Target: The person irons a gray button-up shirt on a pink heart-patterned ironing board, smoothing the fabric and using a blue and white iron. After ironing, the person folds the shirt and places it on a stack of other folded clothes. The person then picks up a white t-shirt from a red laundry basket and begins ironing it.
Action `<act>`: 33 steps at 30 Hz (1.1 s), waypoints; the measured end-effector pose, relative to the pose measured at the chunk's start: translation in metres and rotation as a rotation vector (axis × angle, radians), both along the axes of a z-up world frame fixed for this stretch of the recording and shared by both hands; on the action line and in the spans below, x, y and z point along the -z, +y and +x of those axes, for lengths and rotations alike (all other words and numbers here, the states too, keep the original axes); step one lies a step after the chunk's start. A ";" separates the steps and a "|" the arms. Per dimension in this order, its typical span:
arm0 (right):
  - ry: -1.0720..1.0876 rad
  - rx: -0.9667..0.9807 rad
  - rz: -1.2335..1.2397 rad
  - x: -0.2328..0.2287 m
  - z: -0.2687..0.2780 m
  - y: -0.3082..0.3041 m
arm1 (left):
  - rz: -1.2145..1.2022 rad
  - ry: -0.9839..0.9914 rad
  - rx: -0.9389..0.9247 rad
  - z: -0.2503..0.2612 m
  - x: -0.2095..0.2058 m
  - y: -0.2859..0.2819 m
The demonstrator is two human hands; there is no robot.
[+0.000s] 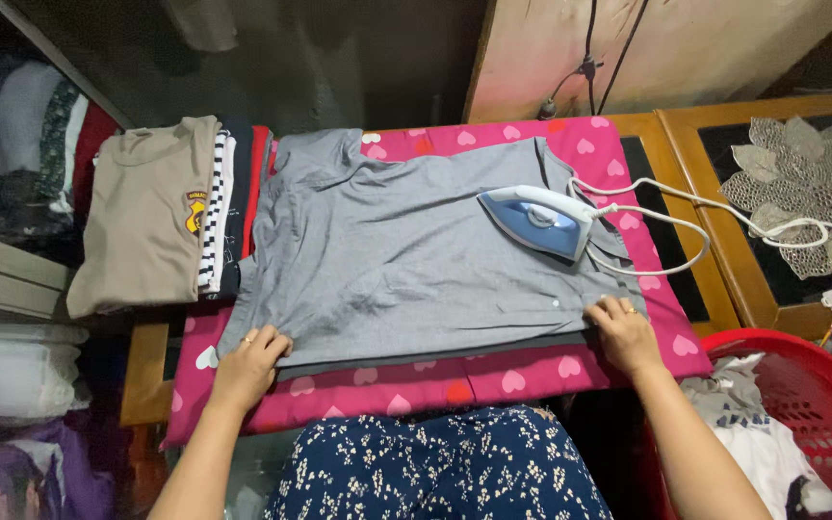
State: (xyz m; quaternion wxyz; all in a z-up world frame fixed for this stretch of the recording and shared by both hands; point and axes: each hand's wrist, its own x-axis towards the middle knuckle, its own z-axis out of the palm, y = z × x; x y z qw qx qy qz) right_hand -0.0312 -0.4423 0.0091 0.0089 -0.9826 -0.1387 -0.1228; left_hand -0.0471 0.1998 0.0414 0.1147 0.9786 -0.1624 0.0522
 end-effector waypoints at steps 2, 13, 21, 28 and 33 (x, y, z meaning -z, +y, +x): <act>0.129 0.053 -0.012 -0.002 -0.006 0.004 | 0.042 0.165 -0.022 0.001 -0.013 -0.003; -0.036 0.020 0.333 -0.008 0.012 0.059 | -0.020 -0.073 0.303 0.067 0.007 -0.138; 0.217 0.242 -0.022 0.018 0.015 0.034 | 0.097 0.122 0.023 0.080 0.021 -0.121; -0.341 -0.040 0.296 -0.043 0.115 0.078 | 0.142 -0.053 0.168 0.062 0.029 -0.143; 0.125 0.185 -0.050 -0.080 0.190 0.103 | -0.010 -0.095 0.029 0.049 0.027 -0.119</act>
